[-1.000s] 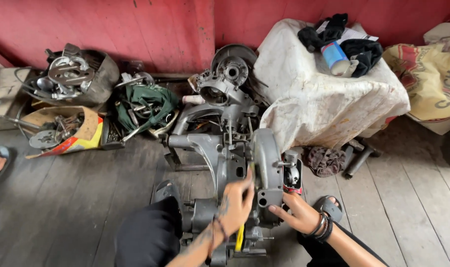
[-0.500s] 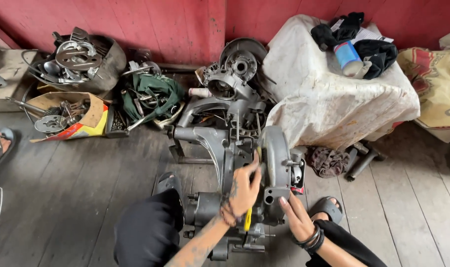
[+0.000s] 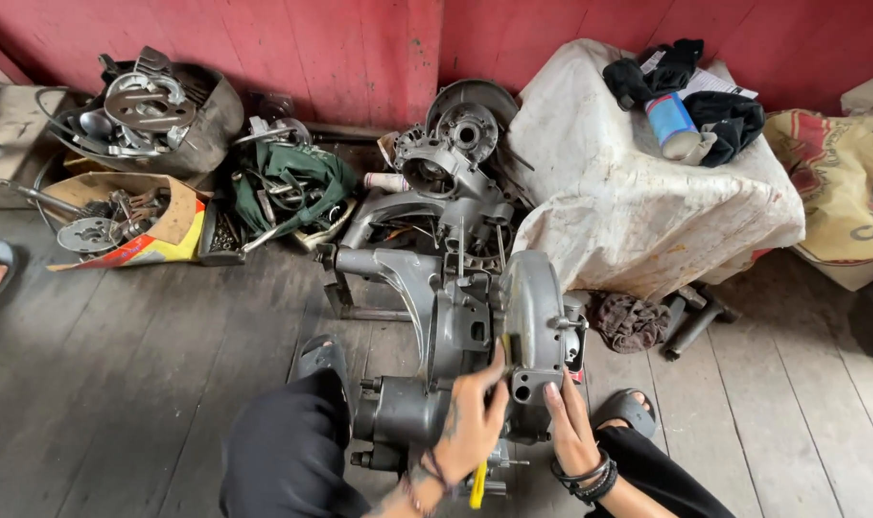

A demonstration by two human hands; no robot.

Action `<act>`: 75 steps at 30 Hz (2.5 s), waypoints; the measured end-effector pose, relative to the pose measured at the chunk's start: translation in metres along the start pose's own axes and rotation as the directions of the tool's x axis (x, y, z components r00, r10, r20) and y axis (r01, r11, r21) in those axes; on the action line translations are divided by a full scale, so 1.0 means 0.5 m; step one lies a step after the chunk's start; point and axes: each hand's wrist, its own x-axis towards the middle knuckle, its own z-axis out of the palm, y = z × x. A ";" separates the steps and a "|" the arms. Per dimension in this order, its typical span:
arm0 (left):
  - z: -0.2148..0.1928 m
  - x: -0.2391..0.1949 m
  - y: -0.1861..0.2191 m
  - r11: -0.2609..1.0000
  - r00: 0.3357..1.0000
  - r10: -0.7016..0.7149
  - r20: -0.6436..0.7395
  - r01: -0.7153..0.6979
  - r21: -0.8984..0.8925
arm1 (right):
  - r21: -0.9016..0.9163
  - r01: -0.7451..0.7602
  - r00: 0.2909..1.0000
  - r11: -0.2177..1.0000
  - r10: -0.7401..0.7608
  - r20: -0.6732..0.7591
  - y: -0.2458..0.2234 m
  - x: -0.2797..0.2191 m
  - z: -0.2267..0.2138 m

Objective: A person sits on the floor and uses a small yellow scraper tool to clean or prepare the surface of a motorcycle engine casing.

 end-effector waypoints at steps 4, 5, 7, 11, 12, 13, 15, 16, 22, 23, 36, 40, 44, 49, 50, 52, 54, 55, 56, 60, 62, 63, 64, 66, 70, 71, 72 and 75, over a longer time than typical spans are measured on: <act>0.001 0.065 -0.011 0.998 0.998 0.050 -0.024 -0.049 0.031 | 0.157 0.020 1.000 0.987 -0.022 0.010 0.079 0.008 -0.008; 0.001 0.095 -0.018 0.995 0.998 0.058 -0.023 -0.056 0.081 | 0.127 0.041 0.999 0.991 -0.042 0.002 0.069 0.010 -0.006; 0.004 0.105 -0.029 0.988 0.996 0.085 -0.019 -0.082 0.132 | 0.102 0.079 0.997 0.992 -0.078 -0.014 0.061 0.012 -0.006; 0.008 0.026 -0.023 0.995 0.997 0.068 -0.047 -0.064 0.072 | 0.037 0.109 0.994 0.993 -0.110 0.012 0.044 0.018 -0.002; 0.007 0.002 -0.015 1.000 0.999 -0.021 -0.037 0.021 0.005 | 0.067 0.123 0.992 0.990 -0.125 0.027 0.035 0.016 0.002; 0.021 0.021 -0.062 1.000 0.999 -0.015 -0.031 0.015 0.009 | 0.073 0.126 0.992 0.989 -0.128 0.020 0.059 0.028 0.003; 0.052 0.043 -0.156 0.980 0.976 0.105 -0.193 -0.069 0.185 | -0.022 0.168 0.986 0.986 -0.168 0.006 0.111 0.039 0.001; 0.045 0.049 -0.132 0.981 0.976 0.095 -0.194 -0.059 0.184 | -0.024 0.160 0.987 0.987 -0.160 0.011 0.083 0.022 -0.001; 0.057 -0.017 -0.156 0.977 0.979 0.104 -0.174 -0.068 0.202 | 0.142 0.208 0.970 0.968 -0.223 0.098 -0.025 0.028 0.008; 0.054 -0.007 -0.151 0.974 0.981 0.112 -0.161 -0.076 0.212 | 0.104 0.203 0.974 0.974 -0.212 0.085 -0.003 0.028 0.007; 0.000 0.060 -0.054 0.973 0.999 -0.018 0.038 0.008 0.231 | 0.096 0.235 0.962 0.967 -0.245 0.122 -0.038 0.026 0.012; 0.002 0.060 -0.041 0.966 0.998 -0.003 0.065 -0.014 0.260 | 0.064 0.182 0.977 0.981 -0.188 0.103 -0.024 0.025 0.007; 0.021 0.000 -0.115 0.962 0.999 0.049 -0.015 -0.043 0.270 | 0.148 0.247 0.956 0.958 -0.265 0.122 -0.044 0.035 0.012; 0.005 0.098 -0.070 0.977 0.999 0.042 0.032 -0.048 0.209 | 0.031 0.163 0.978 0.986 -0.166 0.123 -0.023 0.030 0.005; 0.014 0.083 -0.097 0.972 0.996 0.084 -0.012 -0.079 0.222 | 0.015 0.189 0.973 0.982 -0.190 0.131 -0.026 0.029 0.003; 0.014 0.051 -0.080 0.965 0.991 0.125 -0.052 -0.109 0.237 | -0.001 0.213 0.968 0.977 -0.211 0.137 -0.044 0.027 -0.002; -0.009 0.009 0.006 0.988 0.995 -0.065 0.074 0.054 0.142 | 0.021 0.267 0.949 0.963 -0.267 0.171 -0.071 0.020 -0.003; -0.010 0.033 -0.007 0.987 0.994 -0.076 0.072 0.065 0.144 | 0.022 0.258 0.950 0.966 -0.258 0.177 -0.076 0.023 0.000; -0.011 0.055 -0.021 0.987 0.998 -0.006 0.061 -0.004 0.163 | 0.045 0.295 0.939 0.954 -0.299 0.173 -0.081 0.025 0.004; -0.011 0.131 -0.040 0.964 0.998 0.018 0.055 -0.032 0.264 | 0.005 0.292 0.945 0.956 -0.290 0.152 -0.051 0.022 -0.001; -0.005 0.083 -0.039 0.974 0.997 0.057 0.043 -0.065 0.218 | 0.009 0.283 0.949 0.959 -0.282 0.143 -0.043 0.020 -0.005; -0.005 0.061 -0.038 0.981 0.996 0.086 0.027 -0.089 0.175 | 0.016 0.268 0.953 0.963 -0.268 0.141 -0.040 0.020 -0.004; -0.009 0.051 -0.014 0.979 0.995 0.096 0.031 -0.100 0.175 | 0.018 0.276 0.952 0.961 -0.276 0.134 -0.053 0.023 -0.005; -0.021 0.020 0.029 0.988 0.994 -0.054 0.091 0.040 0.151 | 0.056 0.239 0.954 0.969 -0.245 0.172 -0.073 0.020 -0.003; -0.001 0.110 -0.026 0.953 0.986 0.158 0.059 -0.168 0.251 | -0.016 0.310 0.942 0.950 -0.305 0.140 -0.028 0.023 0.000; 0.004 0.131 -0.009 0.947 0.983 0.161 0.091 -0.180 0.266 | 0.010 0.285 0.948 0.958 -0.283 0.143 -0.032 0.024 -0.001; 0.010 0.152 0.009 0.940 0.979 0.163 0.124 -0.193 0.281 | 0.035 0.259 0.954 0.965 -0.262 0.147 -0.037 0.024 -0.003; 0.025 0.115 0.051 0.901 0.961 0.156 0.228 -0.233 0.366 | 0.027 0.297 0.945 0.954 -0.298 0.134 0.066 0.046 -0.015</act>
